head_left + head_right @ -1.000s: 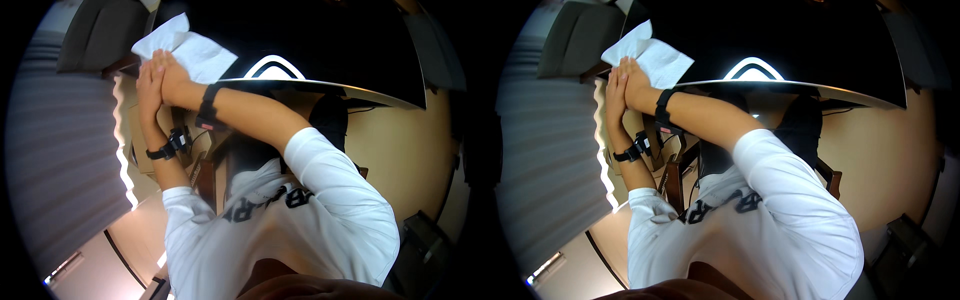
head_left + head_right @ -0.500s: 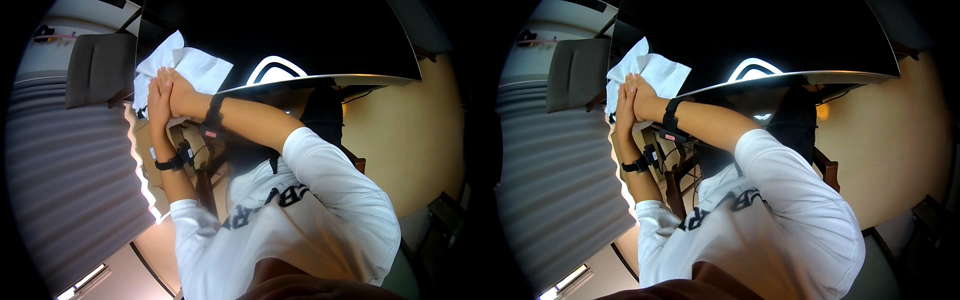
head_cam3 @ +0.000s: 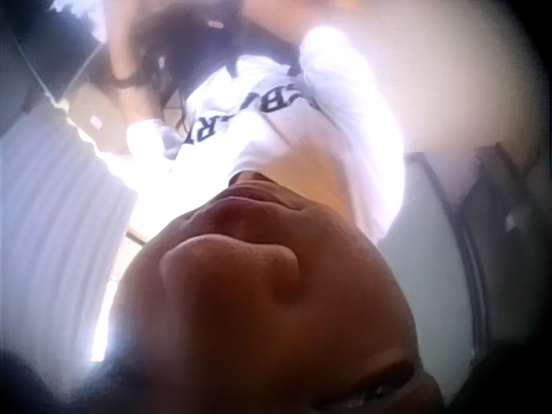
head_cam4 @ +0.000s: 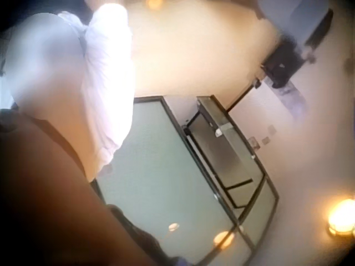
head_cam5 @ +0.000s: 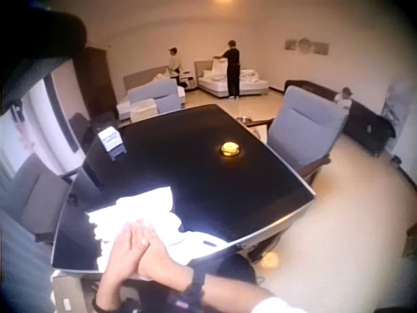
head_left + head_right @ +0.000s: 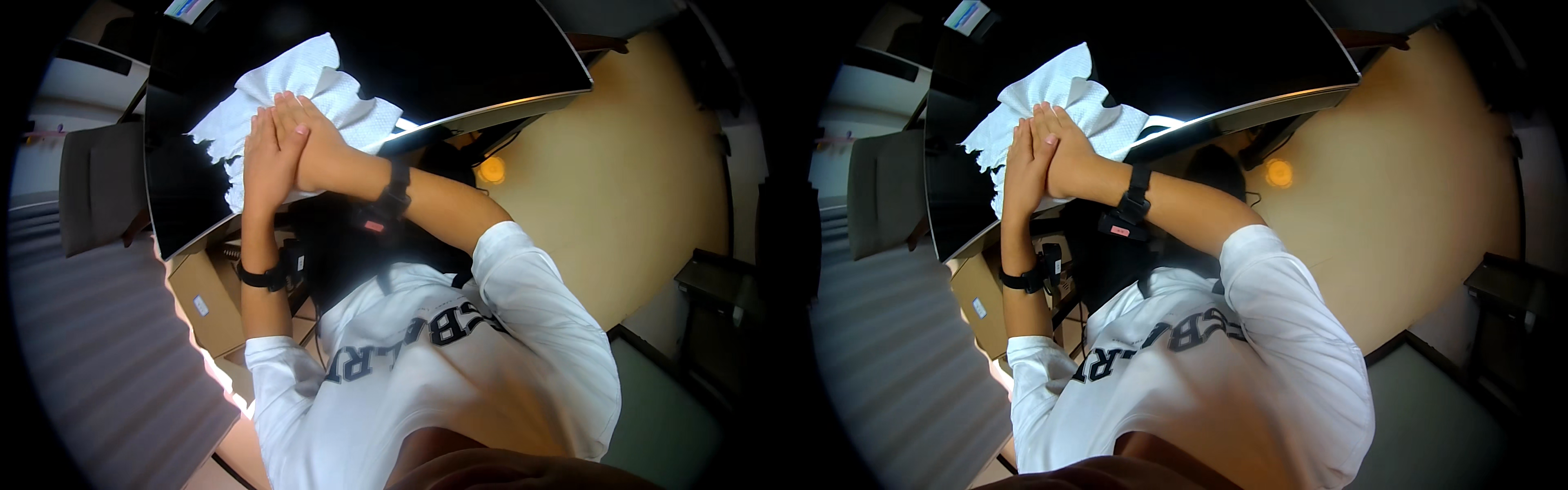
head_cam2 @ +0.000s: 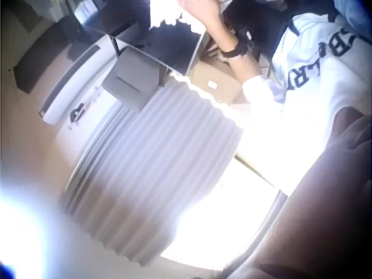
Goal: The person wipes a black dining table with a white cloth, then walks to a bathroom to wet and wring out the cloth at a sink. They return to the table and continue wiping the surface. Other people are visible in the background tidying the room.
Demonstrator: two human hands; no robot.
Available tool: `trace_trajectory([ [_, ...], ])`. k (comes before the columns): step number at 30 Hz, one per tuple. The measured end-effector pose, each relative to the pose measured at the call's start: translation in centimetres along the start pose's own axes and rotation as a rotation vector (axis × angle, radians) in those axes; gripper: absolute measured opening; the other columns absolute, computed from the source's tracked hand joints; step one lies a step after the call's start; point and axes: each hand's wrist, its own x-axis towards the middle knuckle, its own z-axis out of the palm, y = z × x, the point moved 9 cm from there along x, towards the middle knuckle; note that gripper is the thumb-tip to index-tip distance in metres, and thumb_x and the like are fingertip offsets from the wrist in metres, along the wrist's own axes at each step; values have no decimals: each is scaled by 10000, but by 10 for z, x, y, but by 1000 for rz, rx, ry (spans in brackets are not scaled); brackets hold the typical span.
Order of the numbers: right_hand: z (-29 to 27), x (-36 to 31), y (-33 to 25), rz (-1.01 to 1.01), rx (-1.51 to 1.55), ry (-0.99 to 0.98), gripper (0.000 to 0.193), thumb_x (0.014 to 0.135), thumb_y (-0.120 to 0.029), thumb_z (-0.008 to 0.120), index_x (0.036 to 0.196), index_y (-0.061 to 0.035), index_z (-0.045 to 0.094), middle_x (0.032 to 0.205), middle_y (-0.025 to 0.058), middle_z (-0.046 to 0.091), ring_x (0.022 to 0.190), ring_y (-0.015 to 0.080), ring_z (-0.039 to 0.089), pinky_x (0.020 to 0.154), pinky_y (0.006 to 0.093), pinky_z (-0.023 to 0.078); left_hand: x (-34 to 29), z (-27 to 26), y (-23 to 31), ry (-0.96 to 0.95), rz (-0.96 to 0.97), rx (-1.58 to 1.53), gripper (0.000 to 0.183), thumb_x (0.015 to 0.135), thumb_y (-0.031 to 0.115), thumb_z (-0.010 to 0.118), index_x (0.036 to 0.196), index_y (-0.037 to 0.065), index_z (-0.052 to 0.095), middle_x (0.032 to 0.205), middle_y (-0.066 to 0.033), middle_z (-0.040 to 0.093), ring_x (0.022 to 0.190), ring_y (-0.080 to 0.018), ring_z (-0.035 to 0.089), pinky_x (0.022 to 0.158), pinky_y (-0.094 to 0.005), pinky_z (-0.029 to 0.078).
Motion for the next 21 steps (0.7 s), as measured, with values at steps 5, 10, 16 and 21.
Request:
trace_trajectory([
  [5, -20, 0, 17, 116, -42, -1, 733, 938, -378, 432, 1485, 81, 264, 1544, 311, 248, 1465, 420, 206, 1206, 472, 92, 16, -3, 35, -113, 177, 21, 857, 898, 581, 503, 1454, -58, 371, 1505, -299, 343, 1447, -419, 256, 1183, -478, 169],
  [10, -40, -28, 52, 171, -68, 48, 707, 929, -349, 458, 1461, 92, 308, 1516, 324, 293, 1452, 415, 247, 1206, 468, 121, 17, 18, 79, -230, 271, 41, 840, 919, 552, 524, 1445, -84, 368, 1506, -331, 313, 1451, -439, 228, 1190, -451, 165],
  [16, -56, -59, 136, 327, -124, 32, 588, 1001, -307, 425, 1392, 130, 386, 1491, 328, 327, 1429, 412, 292, 1186, 463, 213, 63, 42, 91, -598, 174, -372, 712, 935, 443, 588, 1399, -79, 451, 1345, -268, 551, 1293, -352, 508, 1092, -381, 379],
  [21, -47, -77, 218, 527, -230, -52, 658, 996, -354, 446, 1424, 132, 334, 1523, 331, 268, 1450, 420, 241, 1198, 475, 156, 113, 51, 56, -681, 111, -903, 393, 961, 377, 564, 1123, 32, 657, 976, -90, 705, 872, -133, 648, 825, -245, 499],
])
